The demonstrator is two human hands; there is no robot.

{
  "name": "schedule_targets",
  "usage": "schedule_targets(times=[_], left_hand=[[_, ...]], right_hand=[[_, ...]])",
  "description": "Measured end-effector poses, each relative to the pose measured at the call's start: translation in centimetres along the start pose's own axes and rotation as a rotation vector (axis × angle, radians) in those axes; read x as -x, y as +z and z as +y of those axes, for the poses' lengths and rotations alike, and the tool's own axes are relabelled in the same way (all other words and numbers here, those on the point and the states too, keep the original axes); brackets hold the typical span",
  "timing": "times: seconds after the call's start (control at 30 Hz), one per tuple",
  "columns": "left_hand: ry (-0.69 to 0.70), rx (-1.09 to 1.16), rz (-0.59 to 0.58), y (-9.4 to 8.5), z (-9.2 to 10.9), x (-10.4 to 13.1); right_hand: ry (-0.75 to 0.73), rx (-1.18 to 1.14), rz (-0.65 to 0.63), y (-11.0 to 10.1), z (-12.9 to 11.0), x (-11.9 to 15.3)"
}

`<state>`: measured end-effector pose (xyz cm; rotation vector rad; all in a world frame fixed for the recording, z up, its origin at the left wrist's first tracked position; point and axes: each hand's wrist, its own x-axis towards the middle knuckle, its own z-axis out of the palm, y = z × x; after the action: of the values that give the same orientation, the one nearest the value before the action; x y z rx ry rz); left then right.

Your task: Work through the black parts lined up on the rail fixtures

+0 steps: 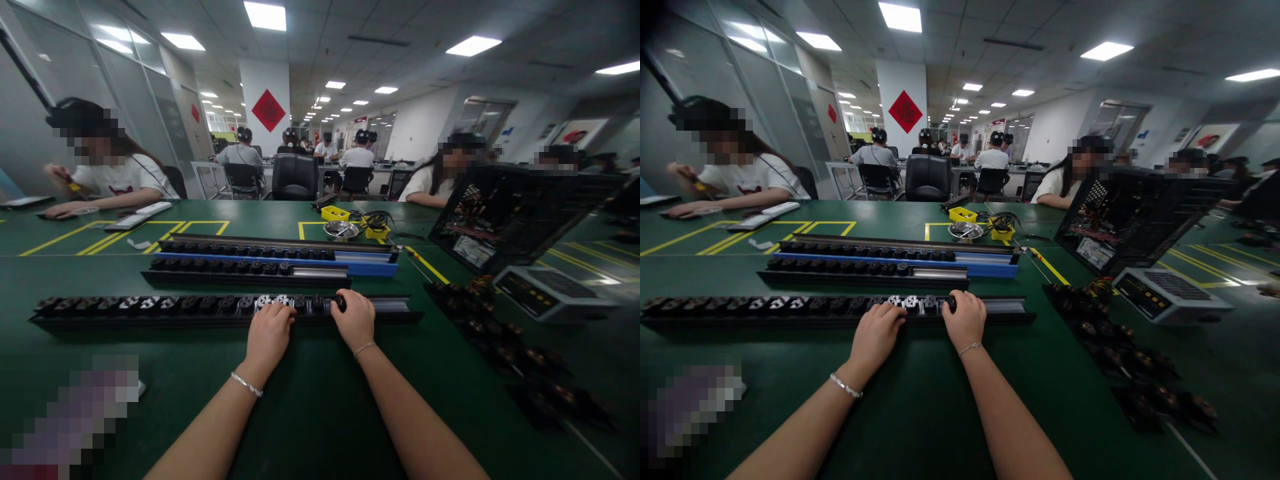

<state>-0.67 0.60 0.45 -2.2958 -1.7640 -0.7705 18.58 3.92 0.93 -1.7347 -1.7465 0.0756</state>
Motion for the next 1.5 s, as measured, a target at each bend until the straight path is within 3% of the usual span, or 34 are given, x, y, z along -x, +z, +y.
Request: schedule_targets(times=[0.9, 1.5], left_hand=[[-0.005, -0.037, 0.031, 0.2, -0.1, -0.2], [0.009, -0.070, -0.031, -0.2, -0.2, -0.3]], right_hand=[[0.029, 0.086, 0.005, -0.9, 2.1, -1.2], [0.074, 0.083, -0.024, -1.3, 2.6, -1.2]])
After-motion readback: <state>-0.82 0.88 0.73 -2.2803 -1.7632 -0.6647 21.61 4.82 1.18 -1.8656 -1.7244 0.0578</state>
